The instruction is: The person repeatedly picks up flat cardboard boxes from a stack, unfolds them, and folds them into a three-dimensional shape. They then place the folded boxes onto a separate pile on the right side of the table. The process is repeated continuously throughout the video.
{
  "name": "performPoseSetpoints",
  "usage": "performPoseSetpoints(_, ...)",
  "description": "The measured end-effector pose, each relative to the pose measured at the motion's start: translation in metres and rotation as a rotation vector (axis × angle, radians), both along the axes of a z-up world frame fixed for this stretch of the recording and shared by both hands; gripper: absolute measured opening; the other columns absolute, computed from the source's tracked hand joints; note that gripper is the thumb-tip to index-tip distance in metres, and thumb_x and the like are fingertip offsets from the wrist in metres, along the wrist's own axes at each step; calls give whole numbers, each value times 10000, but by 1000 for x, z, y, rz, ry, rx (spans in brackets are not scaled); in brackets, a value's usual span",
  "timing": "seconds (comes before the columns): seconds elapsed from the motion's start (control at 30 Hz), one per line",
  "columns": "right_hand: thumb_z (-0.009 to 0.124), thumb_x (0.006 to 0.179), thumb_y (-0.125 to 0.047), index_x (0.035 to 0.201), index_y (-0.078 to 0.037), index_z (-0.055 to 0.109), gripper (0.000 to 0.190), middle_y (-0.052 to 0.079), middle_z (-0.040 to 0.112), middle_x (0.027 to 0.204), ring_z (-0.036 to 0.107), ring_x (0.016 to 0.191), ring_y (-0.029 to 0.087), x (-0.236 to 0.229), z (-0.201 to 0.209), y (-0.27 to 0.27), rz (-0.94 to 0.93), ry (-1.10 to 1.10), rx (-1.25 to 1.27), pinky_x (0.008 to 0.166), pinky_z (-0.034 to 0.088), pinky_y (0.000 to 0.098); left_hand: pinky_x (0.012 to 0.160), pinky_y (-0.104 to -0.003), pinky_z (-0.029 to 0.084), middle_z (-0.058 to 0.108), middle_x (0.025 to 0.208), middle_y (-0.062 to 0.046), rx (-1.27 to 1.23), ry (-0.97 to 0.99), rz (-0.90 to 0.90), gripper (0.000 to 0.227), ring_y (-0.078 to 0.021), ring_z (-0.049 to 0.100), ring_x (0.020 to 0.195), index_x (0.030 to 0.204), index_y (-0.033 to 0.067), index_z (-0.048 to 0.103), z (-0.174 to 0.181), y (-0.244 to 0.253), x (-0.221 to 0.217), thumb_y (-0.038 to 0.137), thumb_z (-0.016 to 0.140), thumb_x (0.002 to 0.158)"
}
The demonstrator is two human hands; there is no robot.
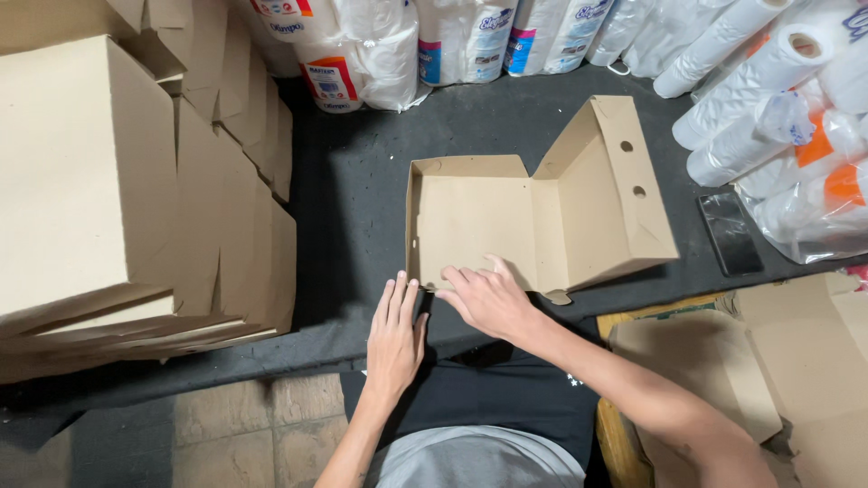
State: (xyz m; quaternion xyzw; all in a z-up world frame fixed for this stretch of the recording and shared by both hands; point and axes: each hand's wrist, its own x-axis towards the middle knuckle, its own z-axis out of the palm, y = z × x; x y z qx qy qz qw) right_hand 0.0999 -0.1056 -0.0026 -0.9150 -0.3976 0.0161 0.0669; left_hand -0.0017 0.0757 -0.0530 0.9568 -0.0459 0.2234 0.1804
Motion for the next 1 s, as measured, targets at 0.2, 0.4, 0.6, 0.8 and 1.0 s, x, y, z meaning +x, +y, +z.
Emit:
performPoseSetpoints(0.2, 378, 1110, -337, 1039, -181, 525, 226, 38, 708, 682, 770, 670, 227, 0, -12, 14, -93, -78, 107, 926, 576, 433, 1144, -445, 437, 391, 1620, -159, 46, 13, 30, 580, -374, 415, 1461, 1566, 118, 423, 4, -1, -2, 227, 576, 1017)
performPoseSetpoints(0.4, 438, 1079, -345, 975, -201, 537, 204, 22, 676, 598, 746, 589, 213, -6, -5, 15, -127, -163, 155, 732, 612, 384, 1072, -456, 481, 403, 1610, -157, 90, -21, 55, 514, -413, 417, 1456, 1525, 169, 490, 7, -6, 1, 221, 559, 1018)
performPoseSetpoints(0.6, 491, 1076, -323, 1008, -196, 603, 183, 16, 694, 631, 739, 612, 197, -9, -17, 12, -108, -189, 204, 640, 614, 338, 1031, -449, 492, 482, 1508, -92, -20, -18, 6, 274, -364, 461, 1401, 1262, 236, 656, 6, 1, 21, 177, 592, 1002)
performPoseSetpoints(0.8, 550, 1064, -320, 1172, -199, 667, 200, 15, 727, 793, 715, 779, 194, -9, -17, -14, 8, -285, 208, 713, 608, 319, 1081, -454, 469, 531, 1482, -55, -226, 8, -45, 122, -320, 501, 1390, 1108, 180, 623, 29, 30, 23, 111, 573, 1021)
performPoseSetpoints(1.0, 496, 1068, -175, 1158, -198, 695, 220, 7, 755, 988, 701, 982, 195, -12, -30, -29, 158, -147, 231, 963, 542, 370, 1124, -476, 457, 598, 1449, -79, -363, 48, -50, 299, -332, 538, 1380, 1302, 142, 634, 47, 76, 19, 59, 559, 1026)
